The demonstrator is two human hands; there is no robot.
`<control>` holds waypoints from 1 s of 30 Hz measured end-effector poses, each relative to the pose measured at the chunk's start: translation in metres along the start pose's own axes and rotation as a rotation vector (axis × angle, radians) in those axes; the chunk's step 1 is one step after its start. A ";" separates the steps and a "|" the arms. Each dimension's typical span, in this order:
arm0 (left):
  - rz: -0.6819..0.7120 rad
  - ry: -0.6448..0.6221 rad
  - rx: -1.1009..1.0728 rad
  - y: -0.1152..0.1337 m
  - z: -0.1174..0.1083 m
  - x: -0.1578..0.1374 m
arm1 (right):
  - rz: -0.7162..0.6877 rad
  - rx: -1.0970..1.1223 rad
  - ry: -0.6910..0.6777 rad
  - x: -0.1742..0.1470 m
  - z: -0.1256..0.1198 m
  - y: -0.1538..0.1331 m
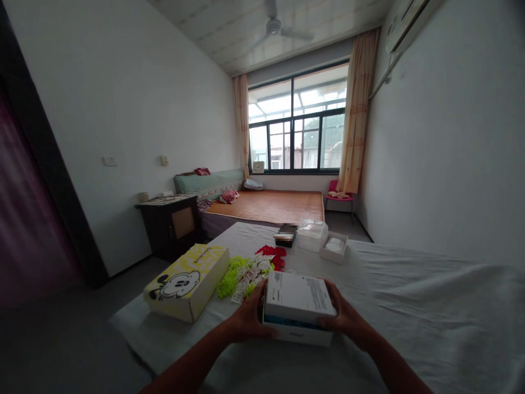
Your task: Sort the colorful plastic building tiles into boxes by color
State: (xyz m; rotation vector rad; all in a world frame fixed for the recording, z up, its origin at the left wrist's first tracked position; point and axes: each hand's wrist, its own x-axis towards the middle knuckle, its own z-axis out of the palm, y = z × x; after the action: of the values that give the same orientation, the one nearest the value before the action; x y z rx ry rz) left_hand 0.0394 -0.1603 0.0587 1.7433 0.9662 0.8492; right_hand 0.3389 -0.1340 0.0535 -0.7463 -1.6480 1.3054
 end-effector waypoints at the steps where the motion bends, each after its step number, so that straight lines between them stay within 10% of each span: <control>1: 0.008 0.053 0.029 0.002 0.001 -0.002 | -0.004 0.038 0.053 0.000 0.000 0.002; 7: 0.034 0.356 0.339 0.023 -0.029 -0.011 | -0.070 0.451 0.489 0.005 -0.029 0.017; 13: 0.119 0.650 0.894 0.058 -0.087 -0.007 | 0.064 0.469 0.586 0.006 -0.052 0.039; 21: 0.235 0.393 1.472 0.043 -0.089 0.017 | 0.123 0.429 0.556 0.006 -0.046 0.046; 30: 0.264 0.244 1.584 0.060 -0.098 0.042 | 0.148 0.403 0.588 0.007 -0.049 0.041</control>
State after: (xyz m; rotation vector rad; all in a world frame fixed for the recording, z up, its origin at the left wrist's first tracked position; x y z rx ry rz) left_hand -0.0118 -0.1000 0.1511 3.1632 1.8427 0.3511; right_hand 0.3772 -0.0961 0.0189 -0.9035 -0.8454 1.3026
